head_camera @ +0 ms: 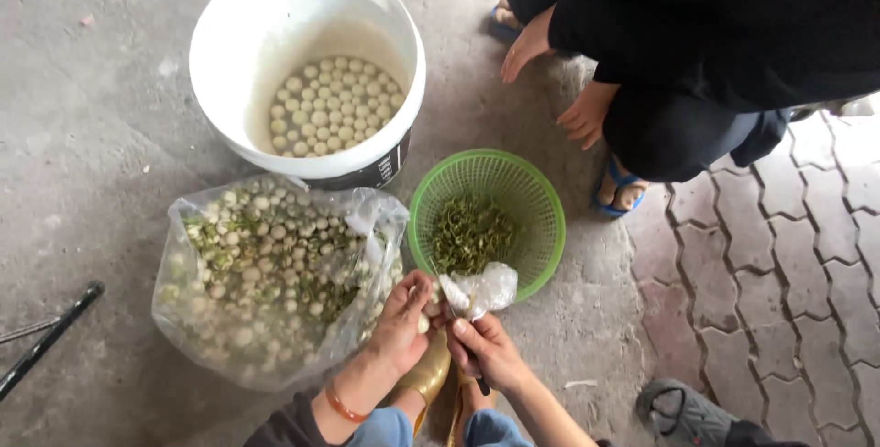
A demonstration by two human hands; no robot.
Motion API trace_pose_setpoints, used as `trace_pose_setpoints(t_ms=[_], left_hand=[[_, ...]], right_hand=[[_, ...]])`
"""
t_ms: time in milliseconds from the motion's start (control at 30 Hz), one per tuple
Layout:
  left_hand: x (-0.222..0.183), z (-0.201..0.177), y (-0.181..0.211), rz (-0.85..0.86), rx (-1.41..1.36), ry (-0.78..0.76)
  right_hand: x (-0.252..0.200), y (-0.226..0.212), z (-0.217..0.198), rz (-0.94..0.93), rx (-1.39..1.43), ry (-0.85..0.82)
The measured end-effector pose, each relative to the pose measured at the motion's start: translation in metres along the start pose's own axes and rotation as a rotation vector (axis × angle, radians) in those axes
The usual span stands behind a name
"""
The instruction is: Trimming the stems off small eggplants using a knife and sorting them into a bucket of water.
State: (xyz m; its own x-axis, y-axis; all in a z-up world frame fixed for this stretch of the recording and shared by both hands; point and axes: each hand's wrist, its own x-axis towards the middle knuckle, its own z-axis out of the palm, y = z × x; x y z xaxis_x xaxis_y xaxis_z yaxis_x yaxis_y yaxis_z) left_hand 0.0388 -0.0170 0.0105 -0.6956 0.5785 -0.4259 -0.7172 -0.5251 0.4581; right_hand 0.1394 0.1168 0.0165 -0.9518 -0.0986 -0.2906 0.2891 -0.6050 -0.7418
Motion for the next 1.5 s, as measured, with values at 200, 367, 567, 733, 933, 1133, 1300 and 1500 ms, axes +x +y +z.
trace_pose_setpoints(t_ms=[200,367,567,733,933,1133,1300,1500], left_hand=[[0.022,0.013,0.045,-0.057,0.005,0.054],[0.02,0.116,0.204,1.11,0.84,-0.117],[0.055,0.039,0.257,1.4,1.507,0.317],[0.039,-0.192,0.136,0.908,1.797,0.544],[0.006,-0.237,0.088,-0.076,2.251,0.534],[0.005,-0.247,0.082,-0.393,2.212,0.361],[-0.03,-0.167,0.116,-0.285,2.188,0.485],[-0.018,-0.188,0.124,-0.259,2.195,0.407]], right_hand=[[0.009,0.002,-0.015,-0.068,-0.024,0.134],[0.004,-0.019,-0.006,-0.067,0.099,0.307],[0.001,-0.018,-0.008,-0.122,0.229,0.27],[0.002,-0.021,-0.007,-0.122,0.268,0.333],[0.01,-0.017,0.01,-0.065,0.254,0.283],[0.014,-0.015,0.009,-0.037,0.229,0.268],[0.017,-0.013,0.009,-0.057,0.241,0.302],[0.008,-0.009,-0.009,-0.026,0.265,0.339]])
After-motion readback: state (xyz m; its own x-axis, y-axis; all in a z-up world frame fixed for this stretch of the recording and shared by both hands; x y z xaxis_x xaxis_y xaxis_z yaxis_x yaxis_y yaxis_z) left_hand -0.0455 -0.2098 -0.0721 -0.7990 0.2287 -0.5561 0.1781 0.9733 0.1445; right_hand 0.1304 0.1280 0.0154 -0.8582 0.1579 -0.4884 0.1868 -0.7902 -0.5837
